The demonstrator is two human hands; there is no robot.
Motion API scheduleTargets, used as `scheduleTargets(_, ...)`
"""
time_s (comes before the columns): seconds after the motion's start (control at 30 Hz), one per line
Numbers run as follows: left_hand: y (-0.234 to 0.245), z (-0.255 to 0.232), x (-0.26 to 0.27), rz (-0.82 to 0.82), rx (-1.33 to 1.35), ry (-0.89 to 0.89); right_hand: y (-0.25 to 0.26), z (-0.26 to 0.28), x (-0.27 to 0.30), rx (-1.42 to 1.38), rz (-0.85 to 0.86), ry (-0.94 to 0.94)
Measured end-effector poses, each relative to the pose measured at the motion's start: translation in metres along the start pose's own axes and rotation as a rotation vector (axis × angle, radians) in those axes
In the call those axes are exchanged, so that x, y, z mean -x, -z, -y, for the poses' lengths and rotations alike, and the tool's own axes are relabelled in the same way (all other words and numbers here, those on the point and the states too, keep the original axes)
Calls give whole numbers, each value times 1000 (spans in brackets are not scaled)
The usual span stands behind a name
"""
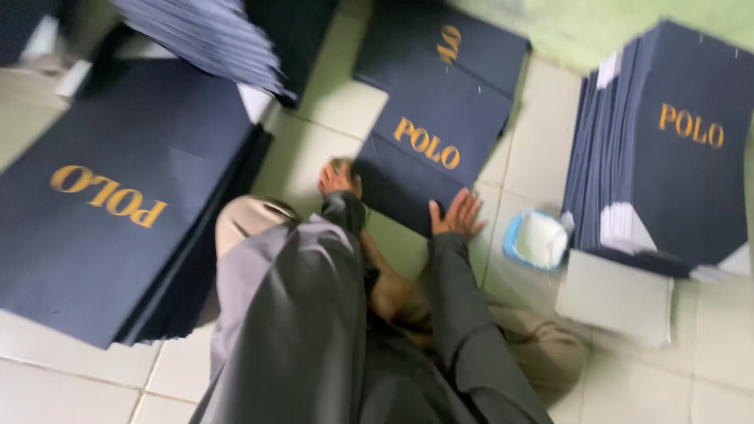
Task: Folding and gluing the bottom of paper shopping bags to assemble them.
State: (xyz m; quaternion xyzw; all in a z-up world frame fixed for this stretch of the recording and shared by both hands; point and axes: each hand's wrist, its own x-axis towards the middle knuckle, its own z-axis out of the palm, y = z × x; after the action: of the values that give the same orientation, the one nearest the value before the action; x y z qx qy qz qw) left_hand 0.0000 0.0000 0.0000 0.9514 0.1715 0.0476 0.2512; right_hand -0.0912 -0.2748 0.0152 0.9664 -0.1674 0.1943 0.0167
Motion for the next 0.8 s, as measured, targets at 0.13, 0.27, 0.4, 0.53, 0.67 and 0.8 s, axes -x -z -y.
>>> scheduleTargets(0.13, -18, 23, -18, 111, -52, -105, 7, -26, -11, -319, 119, -45)
scheduleTargets(0.27, 16, 17, -2, 413, 231, 0, -33, -74, -29, -937, 403, -612)
scheduleTargets(0.4, 34, 26, 22, 368, 356, -43, 73, -62, -25, -1332, 517, -795)
scheduleTargets(0.53, 121, 48, 80, 343, 450, -137, 125, -57, 6, -1323, 491, -705)
scheduleTargets(0.67, 237, 55, 121, 387, 664, -107, 166, -30, 5, -1317, 484, -390)
scheduleTargets(0.8, 298, 58, 85, 54, 990, -277, 274, 54, -54, -1388, 200, -160)
